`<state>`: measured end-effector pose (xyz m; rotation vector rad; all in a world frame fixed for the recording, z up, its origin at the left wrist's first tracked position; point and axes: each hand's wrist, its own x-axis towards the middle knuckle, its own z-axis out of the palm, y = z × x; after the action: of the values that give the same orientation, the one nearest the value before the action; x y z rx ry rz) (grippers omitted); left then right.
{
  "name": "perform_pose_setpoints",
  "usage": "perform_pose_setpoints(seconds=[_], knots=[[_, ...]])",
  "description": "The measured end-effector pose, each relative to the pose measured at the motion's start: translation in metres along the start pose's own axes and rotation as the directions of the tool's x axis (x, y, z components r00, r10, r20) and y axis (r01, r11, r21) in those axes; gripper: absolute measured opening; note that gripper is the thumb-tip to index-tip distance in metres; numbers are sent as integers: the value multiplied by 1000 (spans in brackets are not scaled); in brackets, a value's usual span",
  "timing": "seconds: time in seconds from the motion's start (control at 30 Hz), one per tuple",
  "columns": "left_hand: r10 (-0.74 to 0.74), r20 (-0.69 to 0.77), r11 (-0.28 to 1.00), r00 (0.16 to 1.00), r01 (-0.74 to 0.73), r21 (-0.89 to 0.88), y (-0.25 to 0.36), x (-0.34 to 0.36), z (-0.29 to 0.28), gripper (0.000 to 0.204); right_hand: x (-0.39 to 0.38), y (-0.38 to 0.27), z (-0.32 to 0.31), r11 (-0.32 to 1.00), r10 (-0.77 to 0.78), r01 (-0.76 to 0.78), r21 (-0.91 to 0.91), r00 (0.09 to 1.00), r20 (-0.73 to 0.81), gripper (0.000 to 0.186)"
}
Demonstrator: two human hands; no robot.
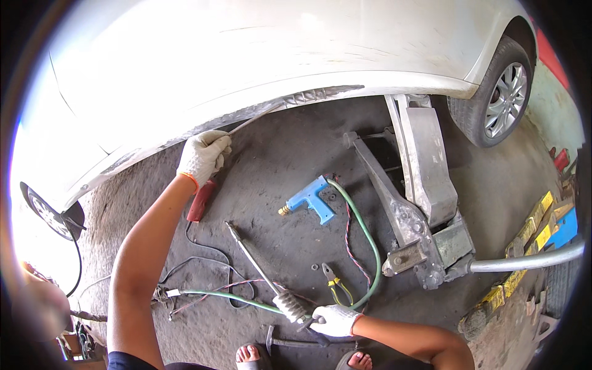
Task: The person uses a spot welder to attach metal tabs to the underside of a car bumper, then uses a slide hammer to pull the tabs and straighten the metal. The person repeats this process along the bumper edge.
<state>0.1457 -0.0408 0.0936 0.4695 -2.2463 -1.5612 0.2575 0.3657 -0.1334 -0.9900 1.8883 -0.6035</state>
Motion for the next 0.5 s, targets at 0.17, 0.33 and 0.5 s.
perform_pose_setpoints(seconds=[0.17, 0.33, 0.5], knots=[[0, 14, 996, 1000, 2, -86, -5, 7, 3, 19, -4, 7, 5, 999, 17, -17, 36, 1000, 9, 49], [-20, 79, 984, 997, 34, -176, -7, 16, -2, 17, 1, 6, 6, 1000, 9, -10, 4, 999, 47, 48], [-171, 143, 708, 975, 223, -670, -3, 29, 18, 21, 14, 3, 4, 998, -29, 26, 54, 998, 51, 47]])
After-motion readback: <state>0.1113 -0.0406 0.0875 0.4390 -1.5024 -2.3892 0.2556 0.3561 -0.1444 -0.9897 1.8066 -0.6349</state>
